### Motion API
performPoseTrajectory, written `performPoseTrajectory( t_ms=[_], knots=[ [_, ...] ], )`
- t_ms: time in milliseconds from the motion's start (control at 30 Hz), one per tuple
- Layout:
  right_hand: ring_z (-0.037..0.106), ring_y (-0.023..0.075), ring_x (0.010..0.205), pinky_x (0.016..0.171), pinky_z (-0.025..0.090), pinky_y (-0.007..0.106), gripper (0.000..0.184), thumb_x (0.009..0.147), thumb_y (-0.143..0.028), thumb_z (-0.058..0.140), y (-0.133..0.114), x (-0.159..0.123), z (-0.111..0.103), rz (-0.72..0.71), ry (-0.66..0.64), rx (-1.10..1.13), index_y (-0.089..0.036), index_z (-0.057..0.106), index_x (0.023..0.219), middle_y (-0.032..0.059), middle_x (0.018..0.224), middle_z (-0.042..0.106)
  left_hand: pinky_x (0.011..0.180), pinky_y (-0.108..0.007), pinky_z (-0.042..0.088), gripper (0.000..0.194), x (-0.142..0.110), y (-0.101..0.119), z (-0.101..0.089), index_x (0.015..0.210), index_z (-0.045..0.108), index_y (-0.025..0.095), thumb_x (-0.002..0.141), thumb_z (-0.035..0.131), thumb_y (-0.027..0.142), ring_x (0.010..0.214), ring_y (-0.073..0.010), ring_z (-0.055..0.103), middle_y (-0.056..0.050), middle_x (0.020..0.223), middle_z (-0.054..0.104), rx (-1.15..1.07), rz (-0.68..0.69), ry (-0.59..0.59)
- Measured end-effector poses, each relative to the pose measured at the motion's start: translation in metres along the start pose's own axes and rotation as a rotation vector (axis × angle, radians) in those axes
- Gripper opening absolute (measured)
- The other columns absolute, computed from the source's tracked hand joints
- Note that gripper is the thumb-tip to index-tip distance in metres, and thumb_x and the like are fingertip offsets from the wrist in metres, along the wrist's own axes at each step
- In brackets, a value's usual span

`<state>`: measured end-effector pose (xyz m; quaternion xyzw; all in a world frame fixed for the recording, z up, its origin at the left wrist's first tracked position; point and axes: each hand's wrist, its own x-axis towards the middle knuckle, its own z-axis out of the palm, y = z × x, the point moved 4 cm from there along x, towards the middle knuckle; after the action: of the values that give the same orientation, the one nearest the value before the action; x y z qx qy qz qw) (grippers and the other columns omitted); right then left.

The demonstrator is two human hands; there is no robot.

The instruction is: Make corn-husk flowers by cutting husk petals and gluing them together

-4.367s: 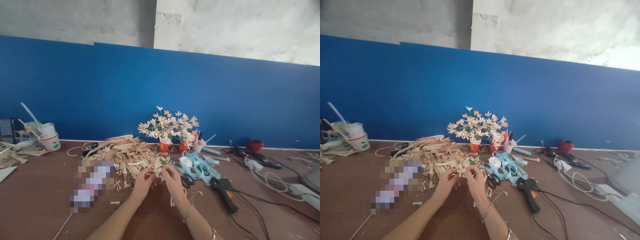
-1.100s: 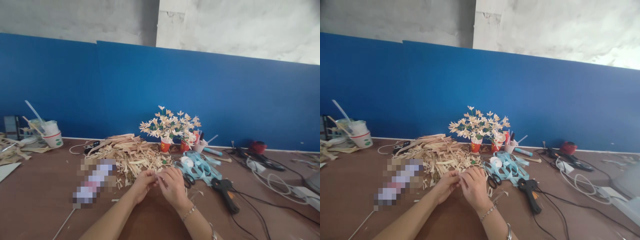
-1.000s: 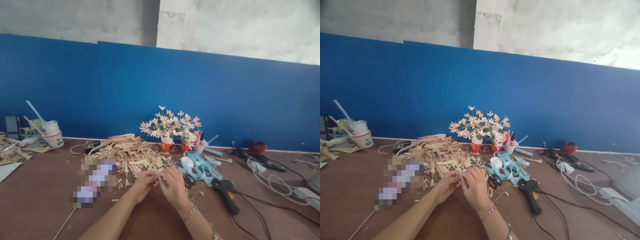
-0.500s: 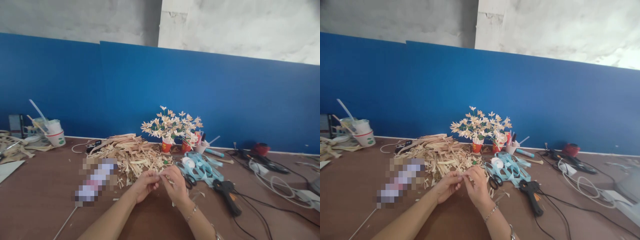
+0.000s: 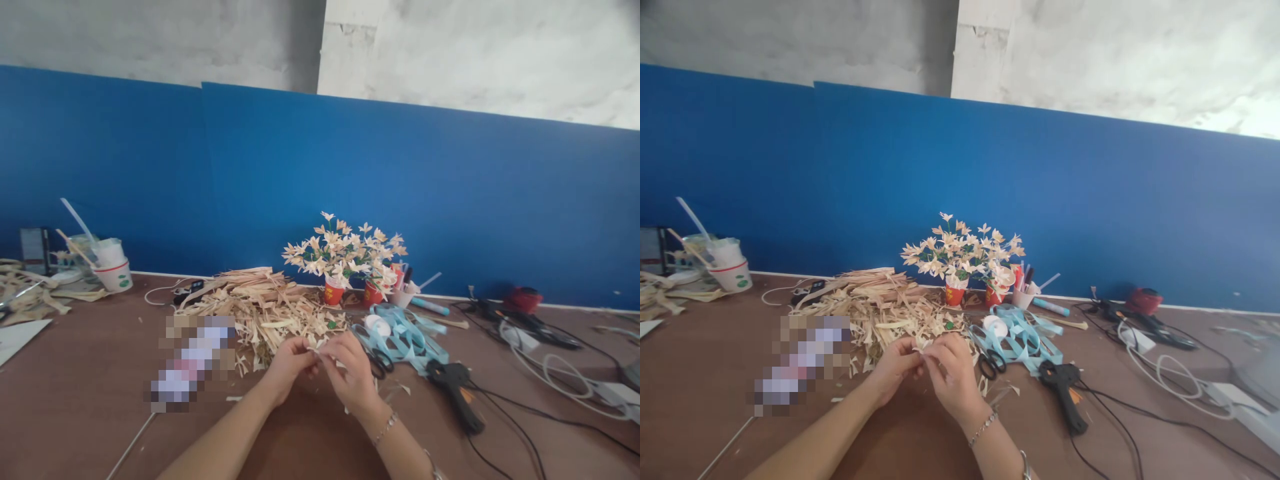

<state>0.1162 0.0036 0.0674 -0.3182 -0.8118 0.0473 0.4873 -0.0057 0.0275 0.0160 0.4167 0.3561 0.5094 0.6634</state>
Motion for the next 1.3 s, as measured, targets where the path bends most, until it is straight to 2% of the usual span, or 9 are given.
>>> performPoseTrajectory(
  t_ms=[167,267,400,500,667,1000,1133,1300],
  knots=[
    [0.053,0.0177,0.075,0.068,0.043,0.032,0.013,0.08,-0.014,0.05,-0.006,0.001,-0.003,-0.009,-0.026,-0.005,-0.021,0.06,0.084,0.0052,0.078,0.058,0.045,-0.019,0.033,0.022,0.002,0.0,-0.005,0.057,0.052,0.015,0.057,0.07,0.026,0.042,-0.0072,0.046,0.006,0.045,0.052,0.12,0.087,0.102],
    [0.053,0.0184,0.078,0.071,0.043,0.033,0.013,0.078,-0.014,0.049,-0.006,-0.001,-0.005,0.034,0.002,0.045,-0.02,0.057,0.087,0.0053,0.081,0.058,0.045,-0.018,0.032,0.015,0.002,0.002,-0.008,0.057,0.054,0.015,0.057,0.067,0.021,0.042,-0.0072,0.044,0.006,0.045,0.05,0.192,0.147,0.139],
    [0.052,0.0172,0.077,0.07,0.042,0.03,0.008,0.08,-0.018,0.045,0.007,-0.006,-0.005,0.237,0.112,0.087,-0.018,0.051,0.086,0.0043,0.081,0.055,0.044,-0.02,0.033,0.008,0.0,0.006,-0.006,0.061,0.056,0.015,0.06,0.062,0.02,0.041,-0.0089,0.044,0.005,0.043,0.052,0.272,0.181,0.129],
    [0.051,0.0156,0.072,0.066,0.041,0.027,0.009,0.08,-0.022,0.047,0.015,-0.007,0.0,0.344,0.103,0.092,-0.018,0.051,0.088,0.0025,0.077,0.055,0.044,-0.02,0.034,0.008,-0.001,0.007,-0.004,0.063,0.057,0.015,0.06,0.061,0.022,0.042,-0.0095,0.045,0.005,0.044,0.052,0.305,0.214,0.113],
    [0.049,0.0141,0.065,0.061,0.038,0.025,0.01,0.08,-0.024,0.05,0.017,-0.005,0.007,0.32,-0.004,0.076,-0.018,0.053,0.074,0.001,0.068,0.054,0.046,-0.02,0.036,0.006,0.0,0.007,-0.005,0.062,0.056,0.016,0.061,0.059,0.021,0.046,-0.0098,0.046,0.004,0.05,0.051,0.377,0.285,0.108],
    [0.047,0.0128,0.06,0.059,0.036,0.024,0.023,0.081,-0.027,0.05,0.015,-0.005,0.007,0.33,-0.007,0.066,-0.018,0.049,0.061,-0.0002,0.061,0.051,0.054,-0.02,0.038,0.006,-0.004,0.012,-0.006,0.063,0.061,0.015,0.063,0.055,0.015,0.055,-0.0112,0.048,0.001,0.057,0.055,0.572,0.427,0.152],
    [0.047,0.0126,0.06,0.059,0.037,0.023,0.024,0.082,-0.029,0.05,0.015,-0.005,0.008,0.386,-0.003,0.137,-0.017,0.05,0.061,-0.0005,0.06,0.05,0.054,-0.02,0.039,0.008,-0.005,0.014,-0.005,0.063,0.061,0.015,0.064,0.053,0.012,0.056,-0.0114,0.049,0.001,0.058,0.056,0.612,0.448,0.157],
    [0.046,0.0123,0.058,0.057,0.037,0.022,0.027,0.081,-0.032,0.051,0.015,-0.006,0.011,0.524,-0.011,0.255,-0.017,0.051,0.059,-0.0011,0.057,0.049,0.053,-0.019,0.037,0.009,-0.007,0.014,-0.005,0.062,0.06,0.015,0.065,0.053,0.011,0.055,-0.0107,0.048,0.002,0.057,0.055,0.689,0.512,0.185]
  ],
)
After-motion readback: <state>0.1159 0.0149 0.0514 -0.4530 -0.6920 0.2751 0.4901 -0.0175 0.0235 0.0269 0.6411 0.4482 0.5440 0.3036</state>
